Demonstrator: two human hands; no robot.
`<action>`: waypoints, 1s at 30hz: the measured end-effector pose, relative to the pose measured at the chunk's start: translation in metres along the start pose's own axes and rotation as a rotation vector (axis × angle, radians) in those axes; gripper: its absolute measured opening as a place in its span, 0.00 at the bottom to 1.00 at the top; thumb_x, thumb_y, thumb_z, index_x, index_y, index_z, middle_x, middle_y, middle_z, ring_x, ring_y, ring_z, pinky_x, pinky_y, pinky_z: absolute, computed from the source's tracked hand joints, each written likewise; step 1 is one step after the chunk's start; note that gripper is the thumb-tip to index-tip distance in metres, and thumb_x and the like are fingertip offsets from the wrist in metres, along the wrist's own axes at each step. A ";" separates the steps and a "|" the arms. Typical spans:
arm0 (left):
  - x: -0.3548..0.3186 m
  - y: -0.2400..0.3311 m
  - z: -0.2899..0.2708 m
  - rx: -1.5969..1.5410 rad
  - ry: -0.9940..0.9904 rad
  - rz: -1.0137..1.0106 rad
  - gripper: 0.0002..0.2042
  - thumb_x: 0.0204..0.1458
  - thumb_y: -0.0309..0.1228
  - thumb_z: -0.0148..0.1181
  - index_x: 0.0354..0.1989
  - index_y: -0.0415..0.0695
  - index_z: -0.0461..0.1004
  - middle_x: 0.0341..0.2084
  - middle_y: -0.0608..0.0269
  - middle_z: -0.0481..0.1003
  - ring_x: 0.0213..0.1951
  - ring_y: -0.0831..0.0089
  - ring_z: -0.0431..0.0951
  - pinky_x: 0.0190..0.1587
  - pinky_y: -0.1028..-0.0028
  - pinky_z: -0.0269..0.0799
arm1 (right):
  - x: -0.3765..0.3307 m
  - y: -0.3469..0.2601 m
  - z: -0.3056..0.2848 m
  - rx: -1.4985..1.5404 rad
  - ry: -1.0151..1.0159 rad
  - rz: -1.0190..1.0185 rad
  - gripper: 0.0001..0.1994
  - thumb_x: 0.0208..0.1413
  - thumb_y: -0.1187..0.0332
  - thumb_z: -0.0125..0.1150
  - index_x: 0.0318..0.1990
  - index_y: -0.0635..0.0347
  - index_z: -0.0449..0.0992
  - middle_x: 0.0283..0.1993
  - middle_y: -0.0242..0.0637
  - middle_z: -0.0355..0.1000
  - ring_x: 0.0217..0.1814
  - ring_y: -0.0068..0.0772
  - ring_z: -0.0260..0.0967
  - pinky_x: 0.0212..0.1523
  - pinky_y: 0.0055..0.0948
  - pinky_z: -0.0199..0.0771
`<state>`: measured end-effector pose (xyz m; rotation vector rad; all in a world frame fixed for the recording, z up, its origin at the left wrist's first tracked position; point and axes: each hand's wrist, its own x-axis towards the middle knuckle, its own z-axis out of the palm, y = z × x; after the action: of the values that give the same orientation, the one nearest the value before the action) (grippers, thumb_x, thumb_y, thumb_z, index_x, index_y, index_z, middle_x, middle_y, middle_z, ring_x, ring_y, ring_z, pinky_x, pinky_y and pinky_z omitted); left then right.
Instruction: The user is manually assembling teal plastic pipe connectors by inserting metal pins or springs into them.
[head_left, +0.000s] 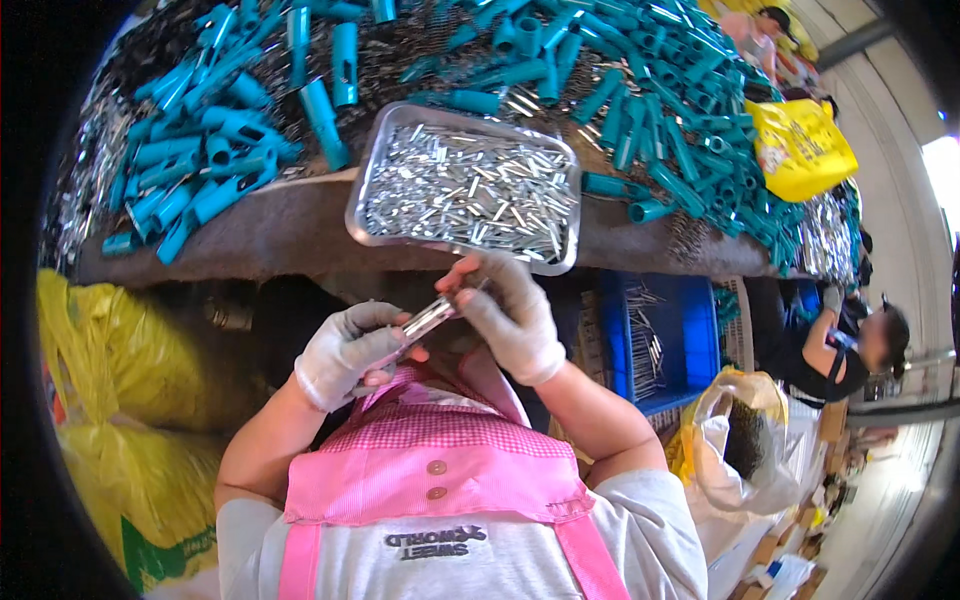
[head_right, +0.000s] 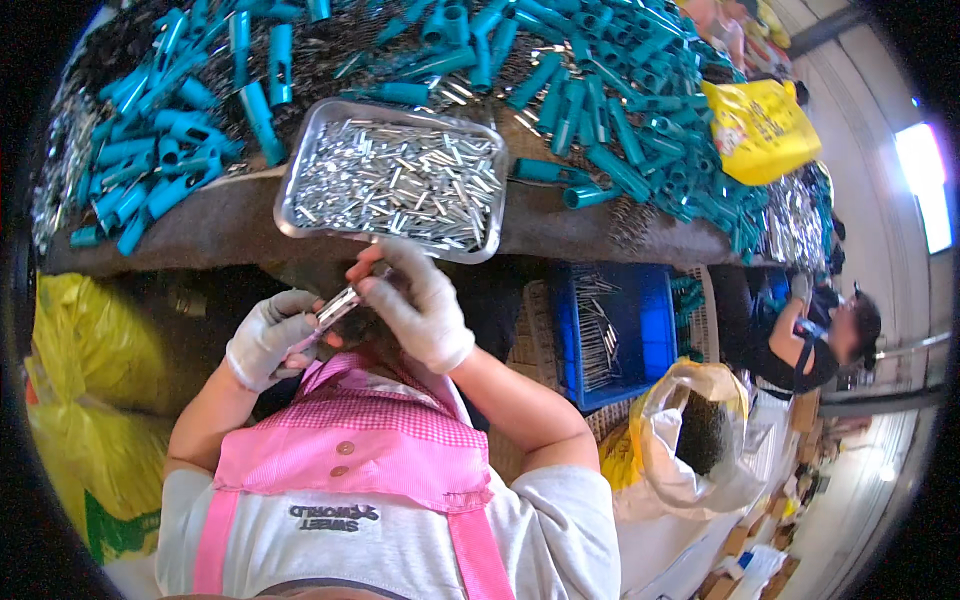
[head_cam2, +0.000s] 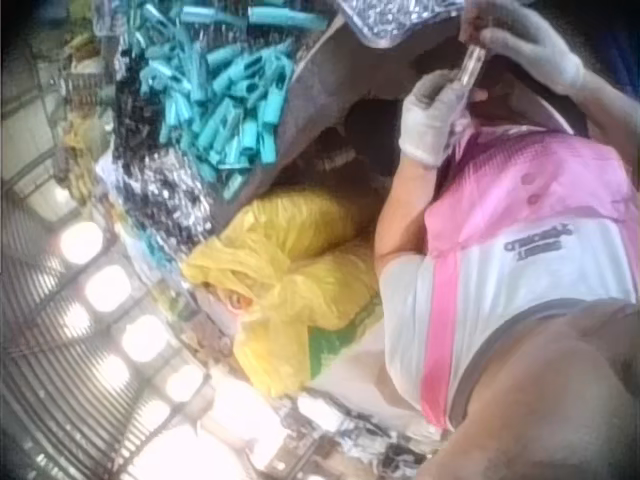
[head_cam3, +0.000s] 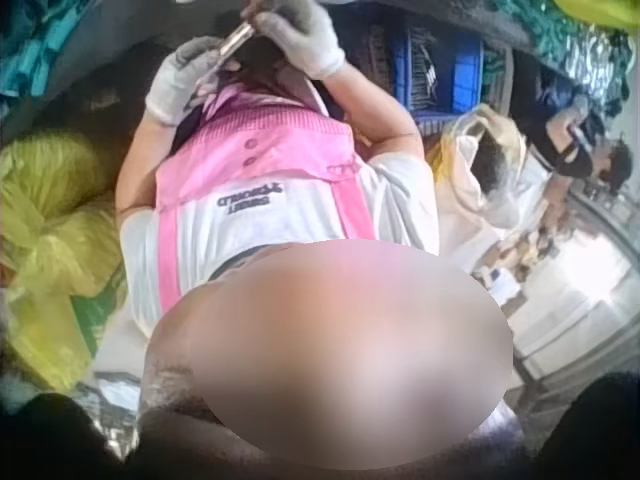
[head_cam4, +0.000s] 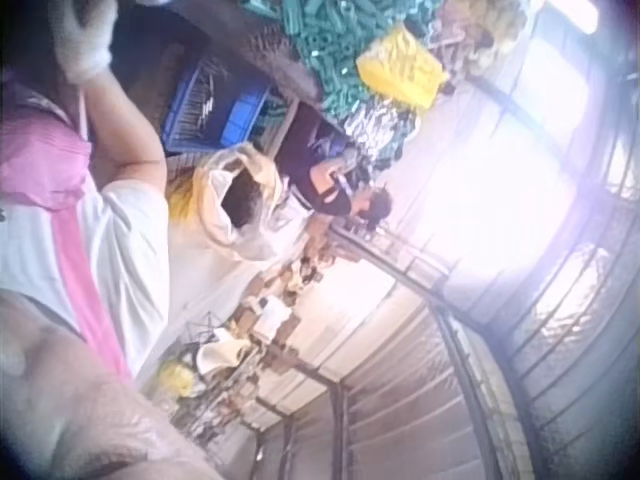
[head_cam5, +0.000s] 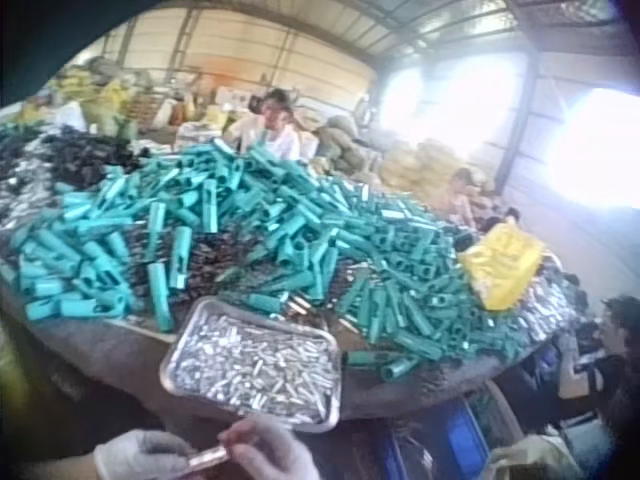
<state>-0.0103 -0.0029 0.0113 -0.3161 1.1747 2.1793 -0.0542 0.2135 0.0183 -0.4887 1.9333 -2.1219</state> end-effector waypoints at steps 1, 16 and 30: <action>0.002 -0.001 0.004 0.014 -0.007 0.048 0.16 0.52 0.30 0.59 0.48 0.40 0.66 0.33 0.49 0.77 0.16 0.84 0.63 0.16 0.85 0.54 | 0.001 -0.008 -0.003 -0.271 -0.108 -0.031 0.13 0.58 0.74 0.54 0.50 0.64 0.65 0.41 0.37 0.70 0.44 0.23 0.68 0.48 0.24 0.68; 0.009 -0.003 0.009 -0.218 0.189 0.209 0.12 0.59 0.31 0.48 0.50 0.49 0.63 0.30 0.58 0.72 0.14 0.82 0.61 0.12 0.85 0.49 | 0.106 -0.008 -0.228 -1.980 -0.141 -0.077 0.13 0.47 0.72 0.55 0.43 0.56 0.71 0.43 0.42 0.72 0.49 0.44 0.68 0.48 0.41 0.71; -0.007 0.011 0.009 -0.029 0.023 0.072 0.15 0.60 0.33 0.47 0.55 0.46 0.59 0.31 0.58 0.72 0.17 0.85 0.59 0.14 0.86 0.47 | 0.067 -0.067 -0.055 -1.502 -0.241 -0.713 0.24 0.41 0.74 0.63 0.48 0.37 0.76 0.40 0.34 0.65 0.46 0.41 0.63 0.55 0.44 0.60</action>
<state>-0.0108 -0.0026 0.0269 -0.3165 1.1849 2.2622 -0.1335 0.2455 0.0872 -1.7020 3.0842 -0.2243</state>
